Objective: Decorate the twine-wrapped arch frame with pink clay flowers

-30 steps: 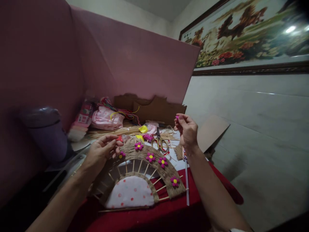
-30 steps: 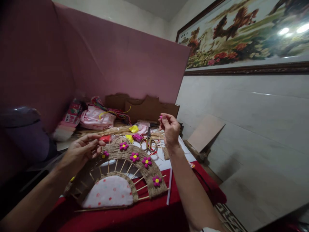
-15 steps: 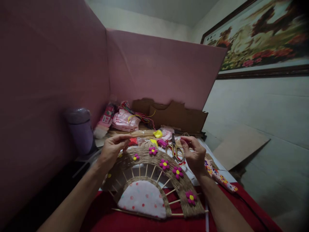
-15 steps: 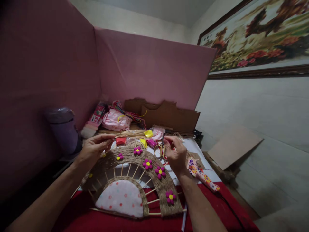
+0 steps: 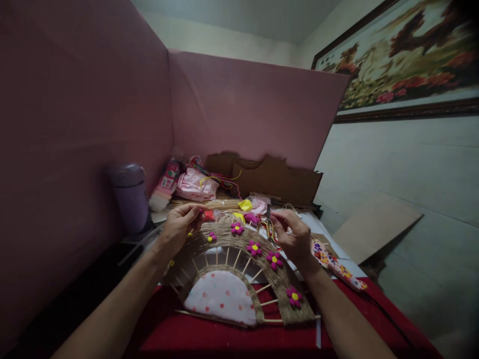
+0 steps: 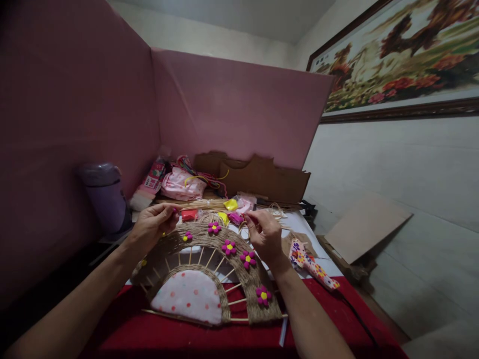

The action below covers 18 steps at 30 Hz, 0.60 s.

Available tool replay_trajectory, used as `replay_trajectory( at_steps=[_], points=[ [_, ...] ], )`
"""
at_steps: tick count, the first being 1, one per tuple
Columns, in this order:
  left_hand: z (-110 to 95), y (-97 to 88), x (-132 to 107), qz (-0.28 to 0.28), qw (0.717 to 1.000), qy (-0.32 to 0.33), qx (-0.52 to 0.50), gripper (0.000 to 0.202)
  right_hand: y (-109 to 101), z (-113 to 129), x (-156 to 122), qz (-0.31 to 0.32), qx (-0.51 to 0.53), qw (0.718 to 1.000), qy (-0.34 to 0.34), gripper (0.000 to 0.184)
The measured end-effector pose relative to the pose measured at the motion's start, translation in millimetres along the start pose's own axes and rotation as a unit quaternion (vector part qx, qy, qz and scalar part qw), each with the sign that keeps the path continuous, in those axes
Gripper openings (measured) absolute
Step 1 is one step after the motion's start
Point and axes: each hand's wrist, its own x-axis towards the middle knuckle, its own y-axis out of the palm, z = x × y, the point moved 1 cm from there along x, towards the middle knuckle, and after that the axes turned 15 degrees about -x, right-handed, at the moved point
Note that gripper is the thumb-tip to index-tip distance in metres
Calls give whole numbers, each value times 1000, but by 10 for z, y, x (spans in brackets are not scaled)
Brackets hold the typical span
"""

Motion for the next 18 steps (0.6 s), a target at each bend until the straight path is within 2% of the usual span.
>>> replay_trajectory(
  at_steps=[4,9,14,18],
  points=[
    [4,14,15,6,999,29,29,30,22,-32,-15,-6,-4,1000,-7,8],
    [-70,59,20,-5,991,59,122,27,54,-52,-28,-9,-3,1000,-18,7],
    [-103,39,-53,-3,965,92,246,21,58,-47,-34,-1,0,1000,-13,8],
    [-51,-5,-165,2,945,120,303,15,62,-46,-41,3,9,1000,-16,9]
  ],
)
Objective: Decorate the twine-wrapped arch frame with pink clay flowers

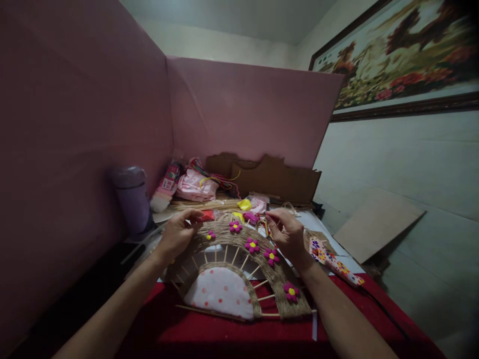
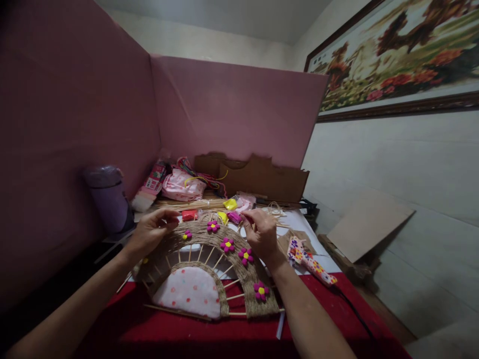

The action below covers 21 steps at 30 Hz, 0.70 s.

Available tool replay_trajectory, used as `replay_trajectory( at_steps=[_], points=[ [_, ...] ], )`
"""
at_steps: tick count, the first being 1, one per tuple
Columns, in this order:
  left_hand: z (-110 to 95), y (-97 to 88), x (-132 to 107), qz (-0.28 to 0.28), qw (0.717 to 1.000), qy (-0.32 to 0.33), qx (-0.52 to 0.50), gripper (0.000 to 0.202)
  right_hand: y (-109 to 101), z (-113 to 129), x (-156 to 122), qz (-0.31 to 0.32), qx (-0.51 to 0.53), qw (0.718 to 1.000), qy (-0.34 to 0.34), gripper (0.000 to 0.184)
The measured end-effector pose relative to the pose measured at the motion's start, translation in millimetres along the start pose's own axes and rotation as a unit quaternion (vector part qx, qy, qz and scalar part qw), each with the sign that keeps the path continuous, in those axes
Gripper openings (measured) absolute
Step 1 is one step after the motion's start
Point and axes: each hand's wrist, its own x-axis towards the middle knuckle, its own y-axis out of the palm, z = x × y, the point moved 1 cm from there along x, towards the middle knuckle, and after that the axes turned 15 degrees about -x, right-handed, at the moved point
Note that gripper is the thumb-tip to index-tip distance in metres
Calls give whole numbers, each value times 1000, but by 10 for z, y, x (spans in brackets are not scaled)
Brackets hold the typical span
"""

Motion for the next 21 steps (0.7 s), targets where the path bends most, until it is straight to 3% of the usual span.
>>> replay_trajectory(
  at_steps=[6,13,21],
  points=[
    [44,2,-104,-23,995,62,71,10,11,-6,-10,4,1,1000,2,9],
    [111,0,-160,34,977,159,141,11,12,16,-16,13,6,1000,-2,9],
    [100,3,-184,30,976,134,167,5,33,20,-37,20,16,1000,8,9]
  ],
)
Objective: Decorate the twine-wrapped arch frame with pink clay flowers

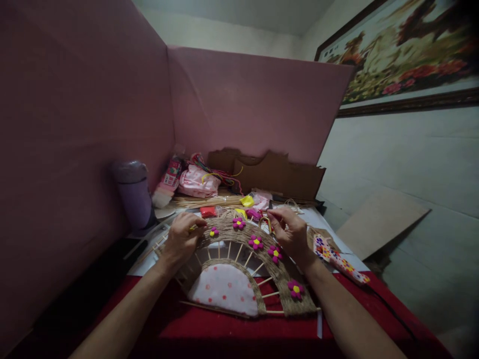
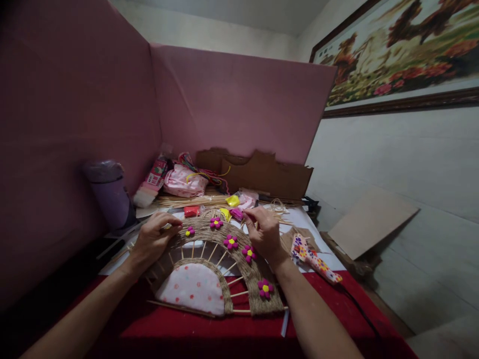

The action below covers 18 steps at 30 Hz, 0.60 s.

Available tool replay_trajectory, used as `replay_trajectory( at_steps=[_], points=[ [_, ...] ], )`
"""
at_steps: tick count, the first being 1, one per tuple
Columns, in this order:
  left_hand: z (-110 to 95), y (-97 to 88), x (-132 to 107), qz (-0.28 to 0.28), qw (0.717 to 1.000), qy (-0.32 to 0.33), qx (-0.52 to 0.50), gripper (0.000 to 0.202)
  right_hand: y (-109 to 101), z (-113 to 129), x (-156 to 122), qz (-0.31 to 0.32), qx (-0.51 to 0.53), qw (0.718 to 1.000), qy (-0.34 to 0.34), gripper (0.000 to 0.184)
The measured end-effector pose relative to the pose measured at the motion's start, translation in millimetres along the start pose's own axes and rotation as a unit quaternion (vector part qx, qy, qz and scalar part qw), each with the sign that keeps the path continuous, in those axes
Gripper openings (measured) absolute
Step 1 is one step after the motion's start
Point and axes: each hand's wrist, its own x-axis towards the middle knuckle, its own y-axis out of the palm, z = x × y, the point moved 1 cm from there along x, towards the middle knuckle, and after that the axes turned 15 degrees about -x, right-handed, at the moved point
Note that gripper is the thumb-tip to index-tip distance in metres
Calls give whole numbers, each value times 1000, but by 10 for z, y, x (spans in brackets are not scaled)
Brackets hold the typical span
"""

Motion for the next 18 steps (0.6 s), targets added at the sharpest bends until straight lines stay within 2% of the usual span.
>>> replay_trajectory(
  at_steps=[7,10,18],
  points=[
    [22,4,-19,0,1000,-23,-3,7,7,6,0,3,0,1000,8,9],
    [39,6,-11,16,1000,1,3,6,-1,15,1,4,0,1000,11,8],
    [129,20,-10,16,998,45,32,8,8,-1,-10,13,-4,1000,11,8]
  ],
)
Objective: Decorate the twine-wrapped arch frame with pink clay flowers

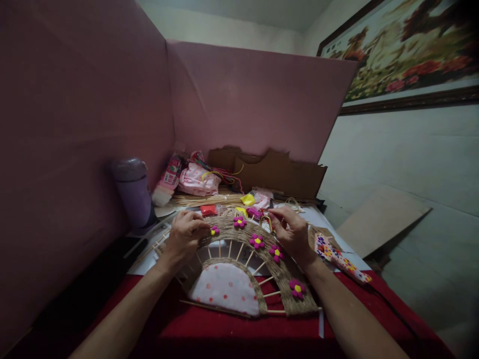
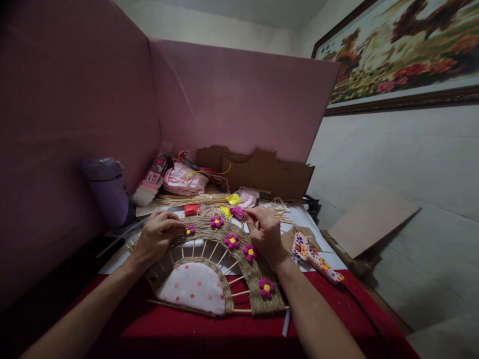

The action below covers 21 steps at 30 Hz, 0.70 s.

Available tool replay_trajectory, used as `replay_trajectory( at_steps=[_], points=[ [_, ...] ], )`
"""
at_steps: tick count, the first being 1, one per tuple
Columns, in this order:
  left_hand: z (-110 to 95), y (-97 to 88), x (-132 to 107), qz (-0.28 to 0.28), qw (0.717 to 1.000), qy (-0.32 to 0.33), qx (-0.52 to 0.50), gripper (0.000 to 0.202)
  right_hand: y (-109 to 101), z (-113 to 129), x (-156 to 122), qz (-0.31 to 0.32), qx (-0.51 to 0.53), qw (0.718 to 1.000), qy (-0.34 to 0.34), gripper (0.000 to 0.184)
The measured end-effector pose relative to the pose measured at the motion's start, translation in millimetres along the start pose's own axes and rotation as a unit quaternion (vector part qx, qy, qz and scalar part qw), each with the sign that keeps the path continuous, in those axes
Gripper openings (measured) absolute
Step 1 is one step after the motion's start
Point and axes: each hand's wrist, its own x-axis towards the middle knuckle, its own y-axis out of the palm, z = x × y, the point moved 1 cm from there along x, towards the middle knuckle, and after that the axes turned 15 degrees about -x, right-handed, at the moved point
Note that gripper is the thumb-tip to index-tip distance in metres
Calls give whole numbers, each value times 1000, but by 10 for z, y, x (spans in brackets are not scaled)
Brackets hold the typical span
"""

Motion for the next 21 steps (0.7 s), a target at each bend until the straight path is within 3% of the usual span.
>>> replay_trajectory(
  at_steps=[12,21],
  points=[
    [7,33,-29,31,998,31,51,13,-2,4,1,-1,5,1000,-9,9],
    [-14,41,-23,27,998,12,57,11,-2,7,3,-6,2,1000,-12,9]
  ],
)
